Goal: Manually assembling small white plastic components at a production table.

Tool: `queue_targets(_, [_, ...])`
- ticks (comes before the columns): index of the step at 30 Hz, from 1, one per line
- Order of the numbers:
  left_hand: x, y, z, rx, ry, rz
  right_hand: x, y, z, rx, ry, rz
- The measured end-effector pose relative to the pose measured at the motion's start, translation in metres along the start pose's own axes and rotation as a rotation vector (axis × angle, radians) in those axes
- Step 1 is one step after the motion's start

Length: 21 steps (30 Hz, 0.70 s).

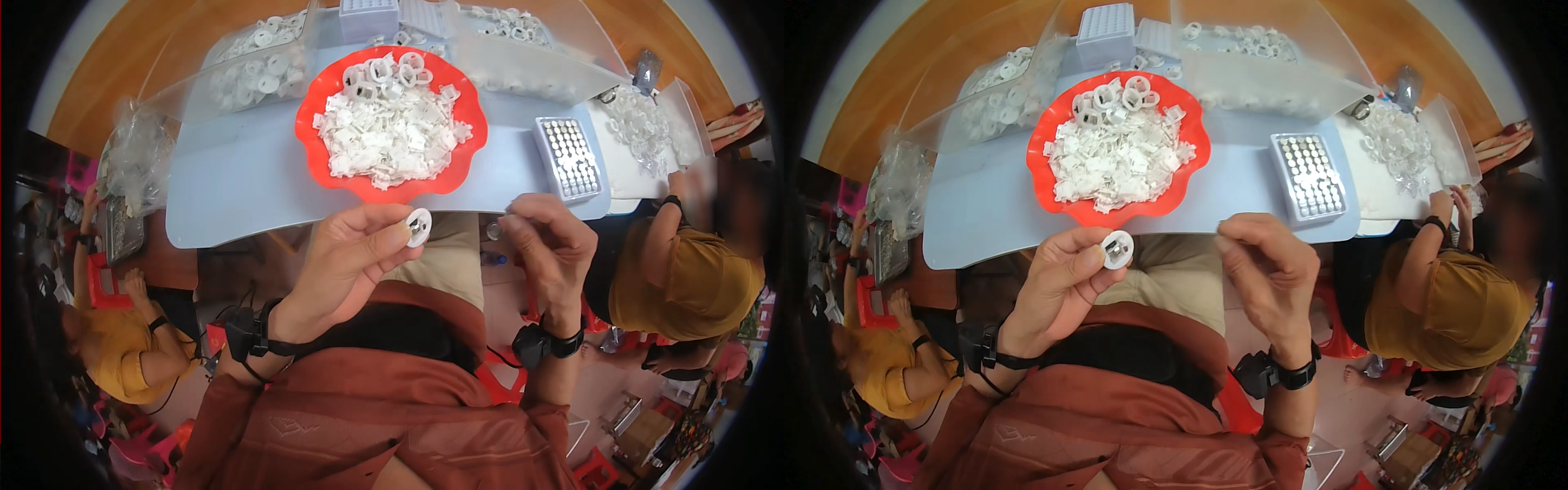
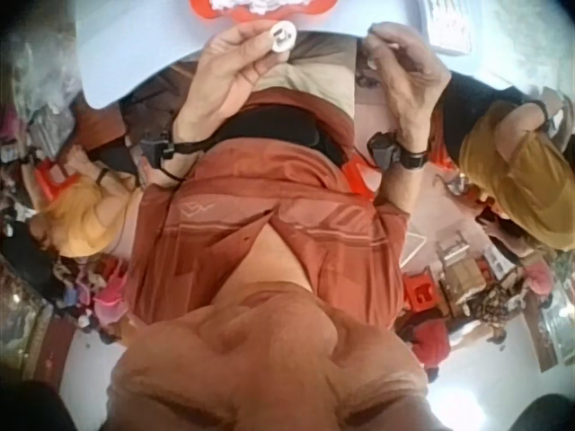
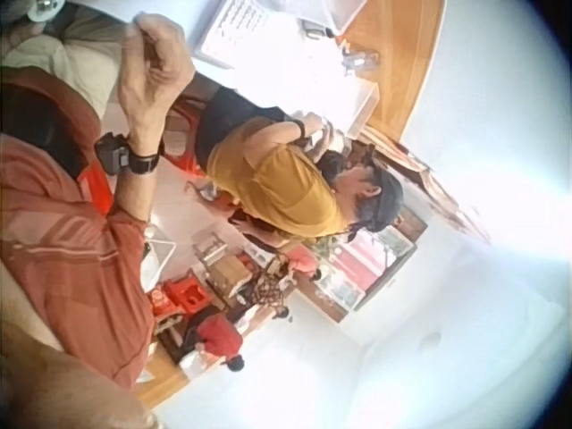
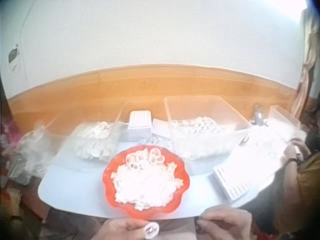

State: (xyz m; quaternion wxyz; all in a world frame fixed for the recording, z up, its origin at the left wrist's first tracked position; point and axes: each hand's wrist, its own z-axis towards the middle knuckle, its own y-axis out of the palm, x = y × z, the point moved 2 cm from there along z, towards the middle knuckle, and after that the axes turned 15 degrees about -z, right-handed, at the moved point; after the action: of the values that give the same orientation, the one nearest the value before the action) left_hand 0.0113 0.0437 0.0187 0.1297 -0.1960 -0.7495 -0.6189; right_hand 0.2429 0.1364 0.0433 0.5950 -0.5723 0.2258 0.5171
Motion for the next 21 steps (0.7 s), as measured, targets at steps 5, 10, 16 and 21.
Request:
queue_targets(5, [0.000,0.002,-0.001,0.013,0.023,-0.011,-0.015,0.032,-0.001,-0.117,-0.137,0.122])
queue_targets(10, [-0.001,0.000,0.001,0.021,0.019,-0.019,-0.027,0.045,0.001,-0.135,-0.236,0.052])
queue_targets(16, [-0.003,-0.002,0.004,-0.003,0.045,-0.018,-0.033,0.057,-0.003,-0.082,-0.215,0.058])
queue_targets(21, [-0.002,-0.002,0.005,-0.022,0.070,0.011,-0.035,0.062,-0.003,-0.057,-0.234,0.009])
